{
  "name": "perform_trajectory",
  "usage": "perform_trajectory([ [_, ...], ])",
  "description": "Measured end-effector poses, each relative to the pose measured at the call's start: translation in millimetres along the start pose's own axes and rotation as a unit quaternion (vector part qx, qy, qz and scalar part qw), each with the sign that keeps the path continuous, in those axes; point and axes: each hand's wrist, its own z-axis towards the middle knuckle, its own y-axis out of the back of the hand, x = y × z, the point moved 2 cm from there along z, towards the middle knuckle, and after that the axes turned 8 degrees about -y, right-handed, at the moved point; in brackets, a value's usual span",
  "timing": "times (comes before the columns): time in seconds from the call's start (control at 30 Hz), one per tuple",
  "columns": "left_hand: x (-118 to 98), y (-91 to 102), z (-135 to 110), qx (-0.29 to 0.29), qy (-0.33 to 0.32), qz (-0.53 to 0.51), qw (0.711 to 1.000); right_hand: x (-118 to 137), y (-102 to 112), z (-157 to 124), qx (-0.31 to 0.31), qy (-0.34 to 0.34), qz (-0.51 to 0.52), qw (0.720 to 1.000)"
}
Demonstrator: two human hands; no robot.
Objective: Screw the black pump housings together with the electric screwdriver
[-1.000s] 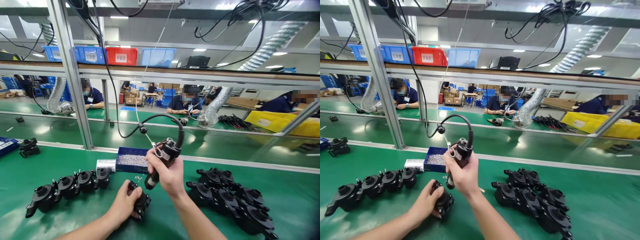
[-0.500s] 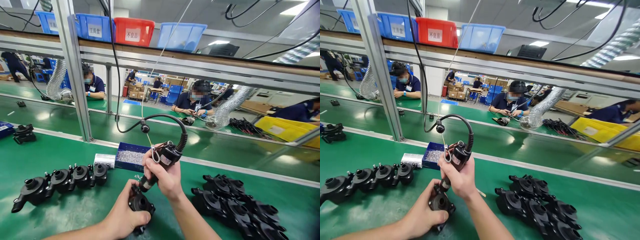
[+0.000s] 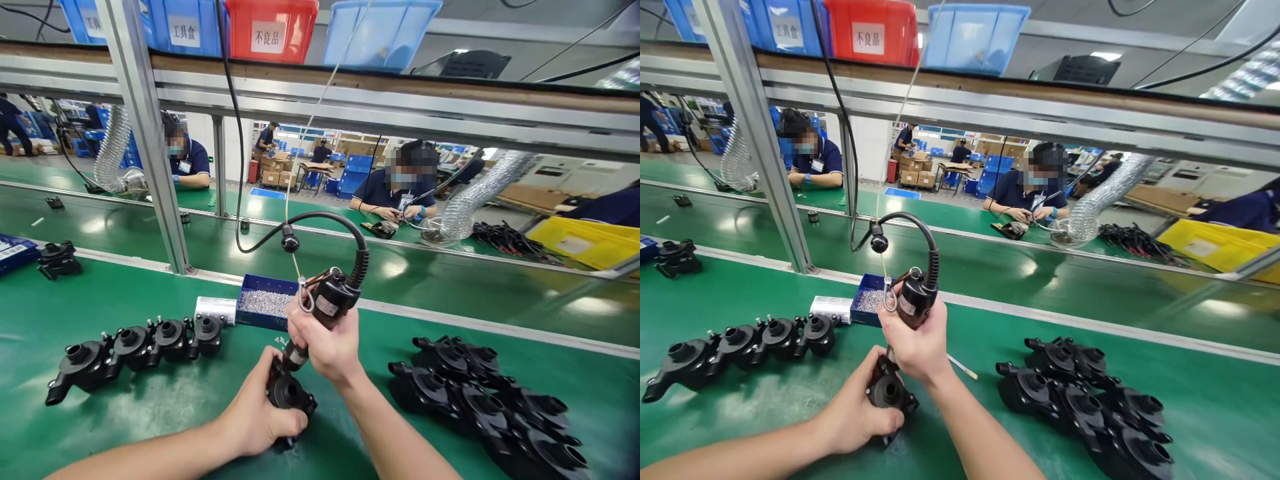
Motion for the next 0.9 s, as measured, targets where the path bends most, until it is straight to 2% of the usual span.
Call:
perform_trajectory([
  [0.27,7.8,-1.2,-0.2,0.005,-0.039,-0.026,0.999,0.0,-11.6,-8.5,-0.059,0.027,-0.069,0.996],
  [0.43,19.4,-6.2,-2.6,0.001,-0.041,-0.016,0.999,3.2,-18.3,-7.0,-0.060,0.057,-0.110,0.990],
  [0.53,20.0,-5.8,-3.7,-0.003,-0.007,0.048,0.999,5.9,-4.3,3.1,-0.076,0.036,-0.167,0.982],
  [0.63,10.7,8.2,0.5,-0.014,-0.022,0.193,0.981,12.5,25.8,19.5,-0.129,0.054,-0.246,0.959],
  [0.67,6.4,15.1,3.7,-0.004,-0.042,0.243,0.969,14.2,37.6,25.4,-0.146,0.064,-0.266,0.951],
  [0.73,-0.6,28.8,11.9,0.058,-0.094,0.305,0.946,14.1,60.8,36.8,-0.169,0.074,-0.313,0.931],
  [0.83,-2.1,43.2,22.7,0.216,-0.141,0.331,0.908,3.6,88.8,51.1,-0.182,0.057,-0.387,0.902],
  [0.87,-1.2,46.3,24.9,0.245,-0.147,0.338,0.897,-1.5,95.2,54.7,-0.183,0.048,-0.407,0.894],
  [0.9,-0.4,48.8,26.5,0.250,-0.152,0.346,0.891,-6.5,100.0,57.4,-0.182,0.041,-0.424,0.886],
])
